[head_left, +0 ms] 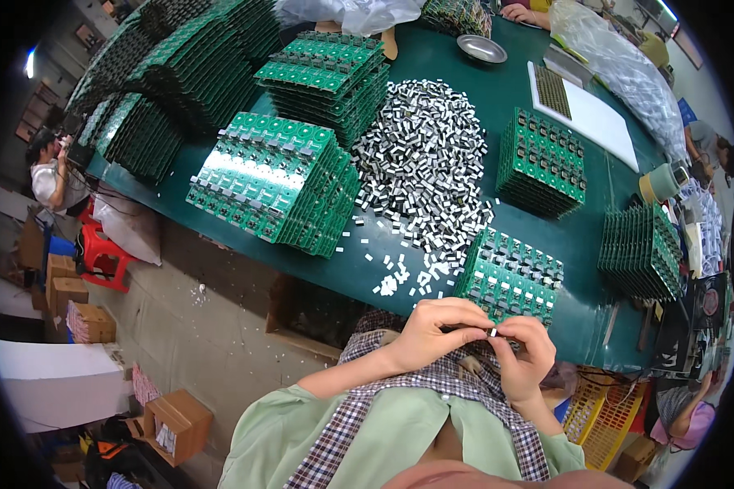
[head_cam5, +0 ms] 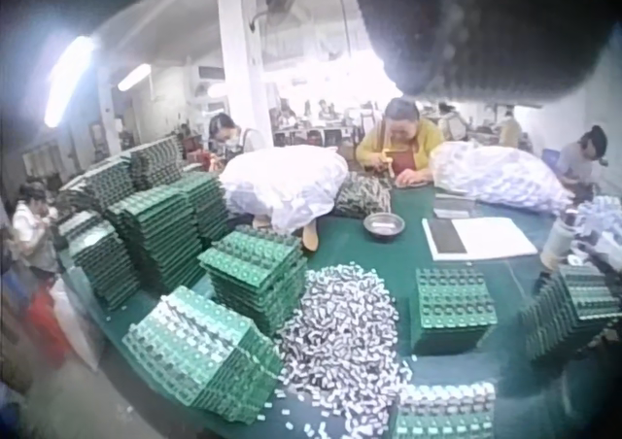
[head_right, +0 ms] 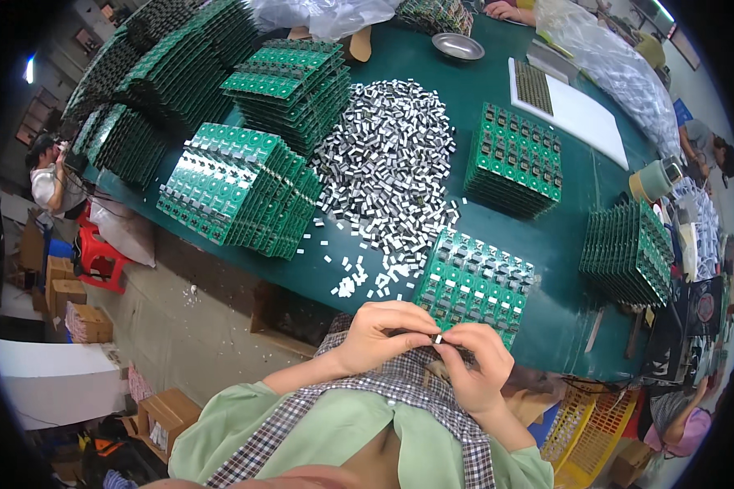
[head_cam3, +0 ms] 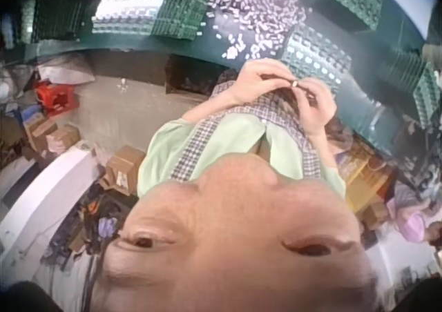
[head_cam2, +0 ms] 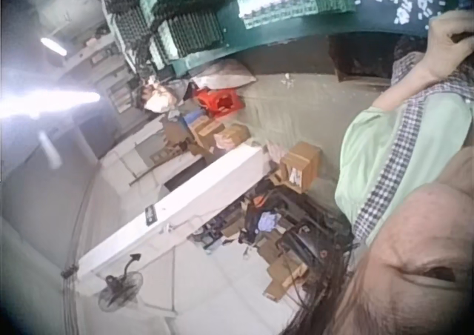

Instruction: The person installs electronic components into circuit boards by hand and stacks the assembled circuit boards on the table.

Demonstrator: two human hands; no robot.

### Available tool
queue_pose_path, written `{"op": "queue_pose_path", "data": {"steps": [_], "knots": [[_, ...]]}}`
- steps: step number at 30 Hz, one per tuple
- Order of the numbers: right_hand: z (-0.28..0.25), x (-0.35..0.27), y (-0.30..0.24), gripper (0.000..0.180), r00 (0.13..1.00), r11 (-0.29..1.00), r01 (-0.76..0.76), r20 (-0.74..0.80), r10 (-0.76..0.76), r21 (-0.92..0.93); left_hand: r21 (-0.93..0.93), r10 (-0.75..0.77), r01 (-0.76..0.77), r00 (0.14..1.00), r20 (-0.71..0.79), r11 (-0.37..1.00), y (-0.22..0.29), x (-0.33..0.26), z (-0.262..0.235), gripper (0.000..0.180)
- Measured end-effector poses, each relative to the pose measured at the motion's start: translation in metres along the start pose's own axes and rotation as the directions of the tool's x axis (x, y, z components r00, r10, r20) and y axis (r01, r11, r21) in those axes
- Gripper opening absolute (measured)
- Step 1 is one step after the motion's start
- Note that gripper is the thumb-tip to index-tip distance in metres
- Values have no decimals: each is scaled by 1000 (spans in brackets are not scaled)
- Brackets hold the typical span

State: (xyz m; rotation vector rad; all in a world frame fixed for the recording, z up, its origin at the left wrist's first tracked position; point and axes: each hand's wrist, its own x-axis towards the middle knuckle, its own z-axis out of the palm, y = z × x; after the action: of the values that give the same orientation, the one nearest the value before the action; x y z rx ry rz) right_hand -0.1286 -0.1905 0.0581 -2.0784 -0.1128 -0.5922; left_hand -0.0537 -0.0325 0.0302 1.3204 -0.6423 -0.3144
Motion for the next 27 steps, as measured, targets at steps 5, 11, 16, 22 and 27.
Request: {"op": "queue_pose_path", "data": {"steps": [5,11,16,22,27], "knots": [[1,-5,-5,23,1000,999,17,-26,-18,-35,25,22,-20,999,-50,999,0,-4,7,12],[4,-5,3,22,998,998,12,-60,-16,-63,204,139,-126,989,-54,971,0,1,6,10],[-22,4,0,18,977,986,-167,-128,169,20,607,161,-40,976,-147,794,12,-5,-29,15],[-44,-10,17,18,966,968,-247,-93,243,-39,871,187,178,938,-290,457,-28,19,-72,21],[-43,-13,13,19,966,954,-252,-106,237,-161,887,148,96,972,-181,452,-40,36,-62,19]]}}
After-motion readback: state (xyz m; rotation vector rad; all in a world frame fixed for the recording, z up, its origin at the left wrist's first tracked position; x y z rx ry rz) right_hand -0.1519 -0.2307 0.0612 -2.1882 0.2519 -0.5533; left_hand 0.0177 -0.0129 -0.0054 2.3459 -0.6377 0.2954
